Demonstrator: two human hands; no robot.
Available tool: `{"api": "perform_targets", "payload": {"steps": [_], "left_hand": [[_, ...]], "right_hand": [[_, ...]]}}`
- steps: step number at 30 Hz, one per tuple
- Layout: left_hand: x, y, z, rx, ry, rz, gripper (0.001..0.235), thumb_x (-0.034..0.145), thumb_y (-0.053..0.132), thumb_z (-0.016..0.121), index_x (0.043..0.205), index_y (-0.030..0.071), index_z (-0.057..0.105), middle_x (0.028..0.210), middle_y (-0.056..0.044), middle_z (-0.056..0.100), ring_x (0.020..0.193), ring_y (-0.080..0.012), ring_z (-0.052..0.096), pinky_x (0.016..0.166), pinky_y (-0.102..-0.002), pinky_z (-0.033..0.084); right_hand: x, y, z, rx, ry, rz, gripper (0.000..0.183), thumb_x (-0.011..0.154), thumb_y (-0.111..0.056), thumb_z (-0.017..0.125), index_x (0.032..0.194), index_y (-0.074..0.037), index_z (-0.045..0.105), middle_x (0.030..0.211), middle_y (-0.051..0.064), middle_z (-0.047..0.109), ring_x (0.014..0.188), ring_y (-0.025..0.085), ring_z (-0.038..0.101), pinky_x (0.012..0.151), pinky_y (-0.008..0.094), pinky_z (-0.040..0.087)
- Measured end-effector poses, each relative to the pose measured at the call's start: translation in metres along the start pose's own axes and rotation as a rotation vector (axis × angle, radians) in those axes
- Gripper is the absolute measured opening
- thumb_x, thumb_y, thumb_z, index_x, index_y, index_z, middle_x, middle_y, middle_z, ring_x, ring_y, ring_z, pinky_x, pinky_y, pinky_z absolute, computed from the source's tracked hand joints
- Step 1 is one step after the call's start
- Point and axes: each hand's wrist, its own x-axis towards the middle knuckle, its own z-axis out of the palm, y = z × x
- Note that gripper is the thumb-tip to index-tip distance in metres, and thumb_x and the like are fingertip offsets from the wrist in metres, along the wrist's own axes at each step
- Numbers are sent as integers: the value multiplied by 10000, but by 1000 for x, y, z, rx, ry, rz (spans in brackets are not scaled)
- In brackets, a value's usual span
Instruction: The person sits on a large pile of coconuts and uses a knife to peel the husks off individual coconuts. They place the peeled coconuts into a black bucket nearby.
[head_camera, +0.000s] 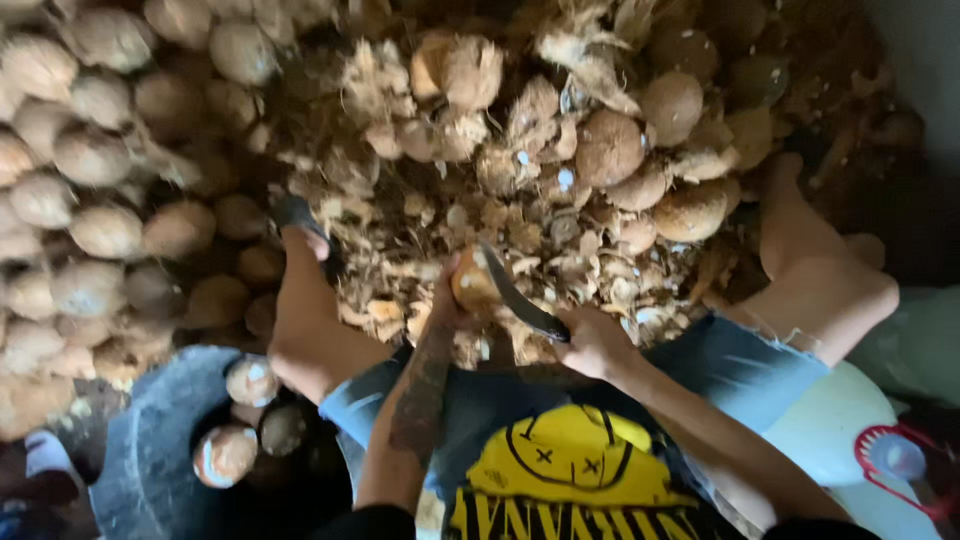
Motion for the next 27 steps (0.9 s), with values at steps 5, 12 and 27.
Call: {"api": "perform_targets", "payload": {"steps": [5, 12, 27], "left_hand": [[-5, 13, -2, 1, -91, 104, 498, 894, 566, 783, 1059, 99, 831, 994, -175, 805, 896, -347, 769, 907, -488, 597], [-78, 21, 67, -291, 4, 157, 651, 852, 703, 685, 1126, 124, 800, 1165, -147, 802, 1022, -315, 765, 1017, -445, 584], [-50, 24, 30, -264, 20, 175, 673, 916, 684, 639, 1216, 98, 772, 1255, -187, 765, 1116, -398, 741, 1030, -569, 558]], "right_hand": [[24, 40, 38, -64, 418, -617, 129, 733, -134, 743, 839, -113, 673, 621, 137, 648, 614, 421, 691, 560, 507, 563], [11, 3, 8, 254, 65, 25, 476, 930, -191, 625, 487, -142, 457, 366, 27, 361, 289, 139, 223, 385, 358, 303], [51, 54, 36, 99, 207, 136, 233, 775, -344, 653, 762, -112, 673, 631, 142, 623, 695, 397, 721, 654, 517, 523]]}}
